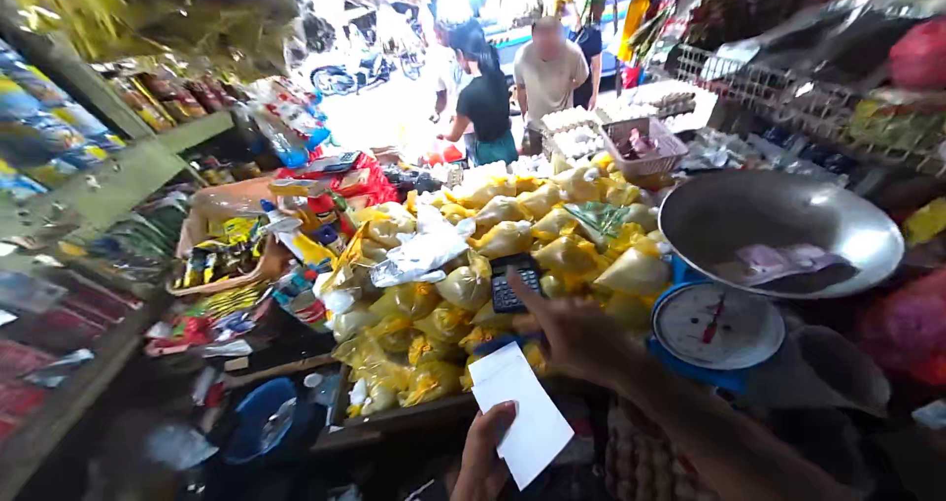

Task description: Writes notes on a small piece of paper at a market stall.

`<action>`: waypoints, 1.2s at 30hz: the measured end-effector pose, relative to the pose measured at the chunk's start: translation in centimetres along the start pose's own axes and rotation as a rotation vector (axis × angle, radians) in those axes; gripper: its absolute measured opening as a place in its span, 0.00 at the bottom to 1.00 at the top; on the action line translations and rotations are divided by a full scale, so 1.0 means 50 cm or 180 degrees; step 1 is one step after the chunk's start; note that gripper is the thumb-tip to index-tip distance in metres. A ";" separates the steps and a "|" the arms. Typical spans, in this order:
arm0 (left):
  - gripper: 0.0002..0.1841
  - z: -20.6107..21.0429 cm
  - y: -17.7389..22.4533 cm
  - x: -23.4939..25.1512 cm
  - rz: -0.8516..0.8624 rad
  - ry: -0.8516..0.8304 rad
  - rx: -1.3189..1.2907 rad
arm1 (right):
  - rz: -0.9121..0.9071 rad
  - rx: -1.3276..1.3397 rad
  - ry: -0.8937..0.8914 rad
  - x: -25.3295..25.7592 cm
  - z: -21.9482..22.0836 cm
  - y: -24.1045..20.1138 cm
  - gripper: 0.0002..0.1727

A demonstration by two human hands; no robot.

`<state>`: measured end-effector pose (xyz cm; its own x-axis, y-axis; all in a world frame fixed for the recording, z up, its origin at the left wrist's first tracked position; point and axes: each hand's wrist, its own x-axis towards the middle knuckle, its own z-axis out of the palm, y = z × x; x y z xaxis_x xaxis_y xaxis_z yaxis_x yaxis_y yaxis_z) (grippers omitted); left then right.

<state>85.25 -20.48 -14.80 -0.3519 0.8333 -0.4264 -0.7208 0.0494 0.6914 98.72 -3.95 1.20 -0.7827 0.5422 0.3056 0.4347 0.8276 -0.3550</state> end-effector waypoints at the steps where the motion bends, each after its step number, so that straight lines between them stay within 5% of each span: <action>1: 0.14 -0.003 0.004 -0.005 0.0022 0.0089 -0.0004 | 0.0066 -0.0103 -0.0004 0.059 -0.027 -0.006 0.43; 4: 0.11 0.004 0.022 -0.020 0.0211 0.0277 0.0065 | -0.0154 -0.0132 0.0270 0.205 -0.107 -0.056 0.51; 11: 0.10 0.044 0.064 -0.034 0.0638 0.0589 0.0191 | -0.0435 0.0001 0.0227 0.368 -0.214 -0.143 0.40; 15: 0.11 0.085 0.112 -0.040 0.0860 0.0632 0.0195 | -0.1138 0.0189 0.0320 0.283 -0.189 -0.084 0.35; 19: 0.11 0.107 0.152 -0.048 0.1160 0.0470 0.0357 | -0.1896 0.0899 -0.0263 0.091 -0.033 0.040 0.30; 23: 0.12 0.119 0.166 -0.032 0.0770 0.0287 0.0321 | -0.1507 0.1217 -0.0770 -0.051 0.059 0.126 0.31; 29: 0.08 0.149 0.130 0.017 0.0315 -0.0111 0.0135 | -0.1254 0.2047 -0.0119 -0.099 0.067 0.157 0.12; 32: 0.18 0.157 0.099 0.044 0.0374 -0.0414 0.0307 | -0.0755 0.2717 0.0305 -0.109 0.066 0.165 0.06; 36: 0.37 0.177 0.066 0.050 0.0391 -0.0787 0.0280 | 0.0403 0.2186 0.0844 -0.121 0.061 0.162 0.08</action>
<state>87.25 -13.36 -8.44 -0.2694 0.9443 -0.1888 -0.6235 -0.0216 0.7815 105.62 -0.98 -6.24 -0.5737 0.7160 0.3977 0.0703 0.5269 -0.8470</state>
